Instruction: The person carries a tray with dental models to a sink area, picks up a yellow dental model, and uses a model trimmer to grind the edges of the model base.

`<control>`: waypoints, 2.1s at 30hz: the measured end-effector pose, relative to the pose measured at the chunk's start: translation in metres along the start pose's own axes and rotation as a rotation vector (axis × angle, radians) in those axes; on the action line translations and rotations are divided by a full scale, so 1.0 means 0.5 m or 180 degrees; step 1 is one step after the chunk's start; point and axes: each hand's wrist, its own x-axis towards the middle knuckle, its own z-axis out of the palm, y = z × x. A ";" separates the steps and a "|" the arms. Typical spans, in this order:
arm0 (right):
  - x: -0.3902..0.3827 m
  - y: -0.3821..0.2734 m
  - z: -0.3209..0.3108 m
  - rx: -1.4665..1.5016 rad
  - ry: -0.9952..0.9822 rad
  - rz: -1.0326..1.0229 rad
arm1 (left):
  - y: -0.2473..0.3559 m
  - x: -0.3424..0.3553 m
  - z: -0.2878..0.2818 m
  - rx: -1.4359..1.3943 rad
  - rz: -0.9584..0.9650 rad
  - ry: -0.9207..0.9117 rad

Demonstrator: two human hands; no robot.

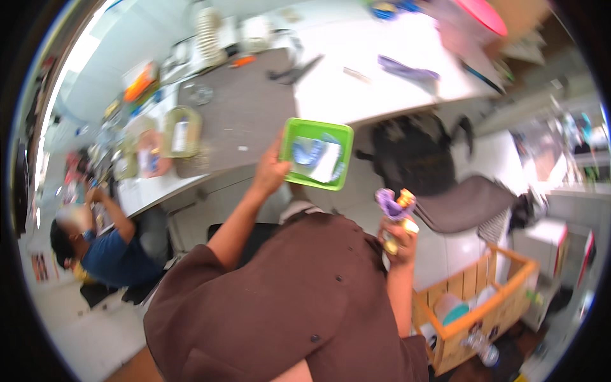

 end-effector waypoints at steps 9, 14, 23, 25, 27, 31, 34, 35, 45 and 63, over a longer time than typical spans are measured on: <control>-0.198 -0.080 -0.223 0.1403 0.0266 -0.0982 | 0.222 -0.027 0.383 -0.1217 -0.0095 -0.1500; -0.282 -0.096 -0.183 0.1920 0.0814 -0.1719 | 0.345 0.020 0.462 -0.1043 -0.0006 -0.2607; -0.238 -0.091 -0.198 0.1613 0.2039 -0.2660 | 0.340 0.137 0.714 -0.1444 0.0067 -0.3871; -0.214 -0.153 -0.239 0.1008 0.2533 -0.2617 | 0.360 0.143 0.800 -0.1642 0.0316 -0.3813; -0.183 -0.213 -0.304 0.0599 0.2782 -0.2368 | 0.329 0.181 0.897 -0.1389 0.0800 -0.3451; -0.111 -0.276 -0.414 0.0454 0.3585 -0.1636 | 0.390 0.241 0.914 0.0364 0.0625 -0.3302; -0.107 -0.299 -0.525 0.0706 0.3330 -0.1522 | 0.430 0.254 0.890 0.0456 0.0271 -0.3426; -0.080 -0.358 -0.528 0.0105 0.3339 -0.1450 | 0.427 0.254 0.898 0.0352 0.0468 -0.3288; 0.397 -0.743 -0.845 -0.1347 0.0599 -0.0781 | 0.420 0.245 0.993 0.0154 -0.0104 -0.1509; 0.604 -1.194 -1.178 -0.1519 0.0624 -0.1175 | 0.696 0.557 1.582 0.0172 -0.0610 -0.1834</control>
